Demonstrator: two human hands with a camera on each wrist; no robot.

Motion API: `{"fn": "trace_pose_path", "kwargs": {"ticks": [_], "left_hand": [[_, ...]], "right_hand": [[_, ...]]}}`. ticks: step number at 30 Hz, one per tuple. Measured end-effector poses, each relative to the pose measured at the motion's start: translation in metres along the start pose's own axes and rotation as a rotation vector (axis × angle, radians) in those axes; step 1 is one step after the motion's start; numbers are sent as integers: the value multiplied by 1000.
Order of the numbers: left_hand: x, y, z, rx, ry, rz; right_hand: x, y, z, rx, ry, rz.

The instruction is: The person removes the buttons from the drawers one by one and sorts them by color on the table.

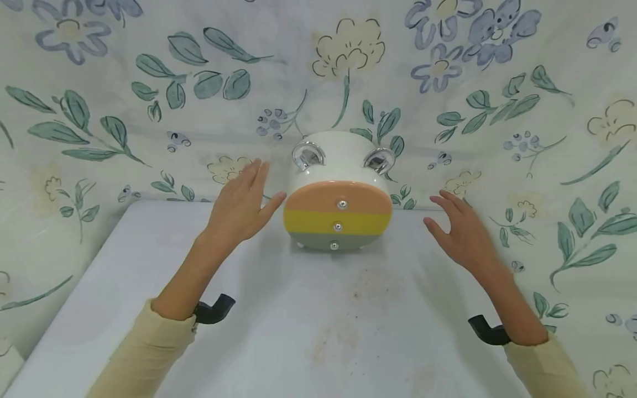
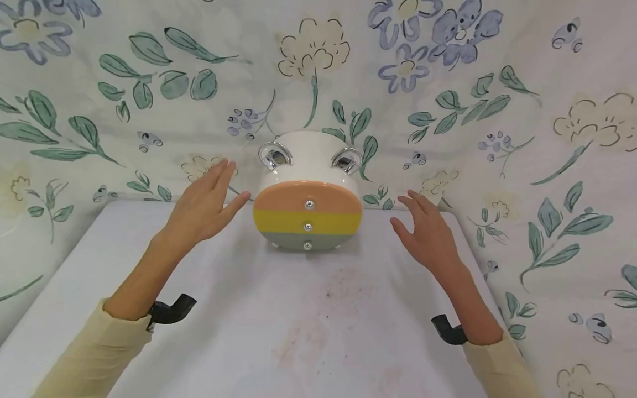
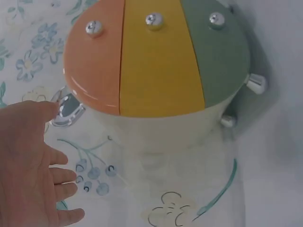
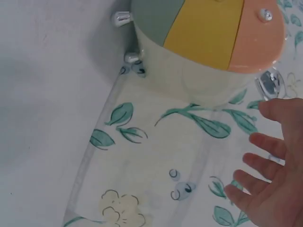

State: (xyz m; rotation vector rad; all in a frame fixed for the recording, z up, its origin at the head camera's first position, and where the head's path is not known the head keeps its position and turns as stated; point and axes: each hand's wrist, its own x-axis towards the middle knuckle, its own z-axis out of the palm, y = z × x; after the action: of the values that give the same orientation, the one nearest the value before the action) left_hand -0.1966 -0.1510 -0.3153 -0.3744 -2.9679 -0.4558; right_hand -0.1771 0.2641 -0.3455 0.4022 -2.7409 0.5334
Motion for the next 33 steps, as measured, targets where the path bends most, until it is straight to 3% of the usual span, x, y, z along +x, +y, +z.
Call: {"fn": "trace_pose_path", "kwargs": {"ticks": [8, 20, 33], "left_hand": [[27, 10, 11, -12, 58, 12], [50, 19, 15, 21, 97, 9], [60, 20, 14, 242, 120, 42]], "right_hand": [[0, -17, 6, 203, 73, 24], [-2, -42, 11, 376, 50, 46], [7, -76, 33, 549, 14, 2]]}}
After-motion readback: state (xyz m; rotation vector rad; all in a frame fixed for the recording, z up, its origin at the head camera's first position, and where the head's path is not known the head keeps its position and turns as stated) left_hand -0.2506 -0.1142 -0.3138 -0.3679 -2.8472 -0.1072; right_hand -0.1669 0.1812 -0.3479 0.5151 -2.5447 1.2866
